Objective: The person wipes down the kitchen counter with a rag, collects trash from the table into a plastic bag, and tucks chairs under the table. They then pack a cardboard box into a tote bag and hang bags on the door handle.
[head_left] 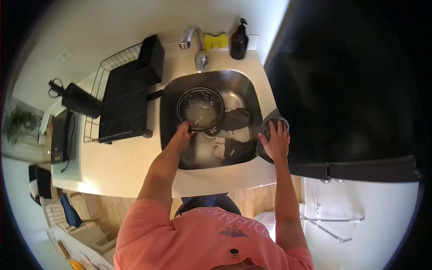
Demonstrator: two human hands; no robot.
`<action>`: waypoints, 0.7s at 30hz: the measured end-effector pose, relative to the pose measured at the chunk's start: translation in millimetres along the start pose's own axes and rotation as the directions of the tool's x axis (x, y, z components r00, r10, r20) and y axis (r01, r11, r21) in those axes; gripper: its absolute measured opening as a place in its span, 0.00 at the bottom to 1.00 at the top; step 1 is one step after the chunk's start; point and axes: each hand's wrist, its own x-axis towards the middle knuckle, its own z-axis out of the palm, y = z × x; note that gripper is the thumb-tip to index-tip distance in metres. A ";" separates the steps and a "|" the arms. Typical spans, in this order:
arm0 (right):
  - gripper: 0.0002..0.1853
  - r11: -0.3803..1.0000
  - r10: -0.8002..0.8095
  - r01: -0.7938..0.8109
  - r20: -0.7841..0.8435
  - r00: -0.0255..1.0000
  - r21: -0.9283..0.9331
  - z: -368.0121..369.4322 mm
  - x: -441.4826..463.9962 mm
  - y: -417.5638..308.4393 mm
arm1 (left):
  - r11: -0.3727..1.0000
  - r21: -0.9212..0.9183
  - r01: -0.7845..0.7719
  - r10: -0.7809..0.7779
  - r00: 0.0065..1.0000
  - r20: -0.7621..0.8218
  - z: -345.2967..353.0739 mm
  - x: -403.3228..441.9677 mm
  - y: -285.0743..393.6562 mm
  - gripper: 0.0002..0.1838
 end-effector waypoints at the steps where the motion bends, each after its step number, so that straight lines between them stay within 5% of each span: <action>1: 0.32 1.000 -0.014 0.014 0.000 1.000 0.006 -0.2 7.9 -2.2 | 1.000 -0.019 -0.010 0.010 0.999 -0.035 7.3 -15.4 3.4 0.07; 3: 0.31 1.000 -0.018 0.018 0.002 1.000 0.014 -0.6 15.6 -4.2 | 0.999 -0.036 -0.021 0.017 0.995 -0.097 19.7 -45.8 10.4 0.09; 9: 0.30 0.999 -0.044 0.044 -0.023 0.999 0.004 1.6 17.3 -1.6 | 0.908 0.402 -0.117 0.148 0.988 -0.046 13.4 -37.6 30.5 0.13; 12: 0.30 0.999 -0.031 0.031 -0.023 0.999 0.029 -1.9 16.1 -2.5 | 0.841 0.480 -0.249 0.372 0.911 -0.179 25.4 -86.7 36.8 0.14; 21: 0.30 0.997 -0.062 0.066 -0.089 0.994 0.050 1.9 14.5 3.0 | 0.853 0.396 -0.339 0.380 0.924 -0.028 14.0 -113.1 60.2 0.14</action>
